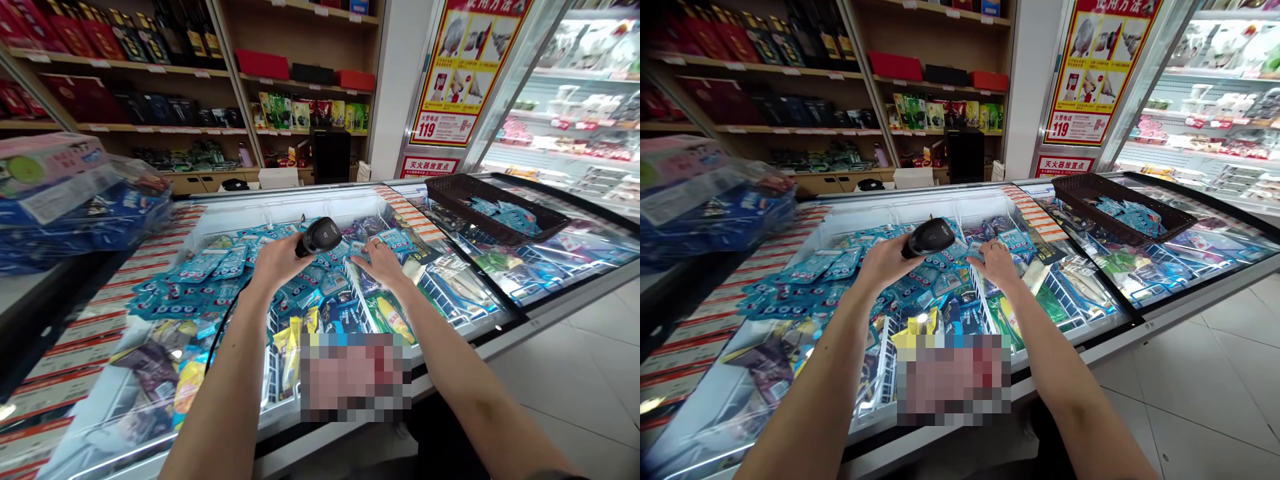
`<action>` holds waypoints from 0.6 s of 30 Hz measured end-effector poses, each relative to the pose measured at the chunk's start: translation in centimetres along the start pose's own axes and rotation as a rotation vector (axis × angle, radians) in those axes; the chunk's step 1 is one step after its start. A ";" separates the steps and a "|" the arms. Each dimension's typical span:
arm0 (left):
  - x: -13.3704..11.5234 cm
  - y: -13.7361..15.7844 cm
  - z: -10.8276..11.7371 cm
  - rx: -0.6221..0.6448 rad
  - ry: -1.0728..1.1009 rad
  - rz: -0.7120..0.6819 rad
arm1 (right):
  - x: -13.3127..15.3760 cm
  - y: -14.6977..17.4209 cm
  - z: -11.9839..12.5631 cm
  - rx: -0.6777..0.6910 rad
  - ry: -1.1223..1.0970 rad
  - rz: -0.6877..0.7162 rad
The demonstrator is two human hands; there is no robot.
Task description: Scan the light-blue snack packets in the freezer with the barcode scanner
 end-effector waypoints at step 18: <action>-0.9 0.1 -0.3 0.067 0.004 -0.080 | -4.1 -0.3 -0.5 -0.147 -0.360 -0.272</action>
Point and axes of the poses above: each hand's wrist, its own y-axis away from the middle knuckle, its own z-axis out of the back of the hand, x = y × z, the point moved 8 cm from there along -y, towards the middle knuckle
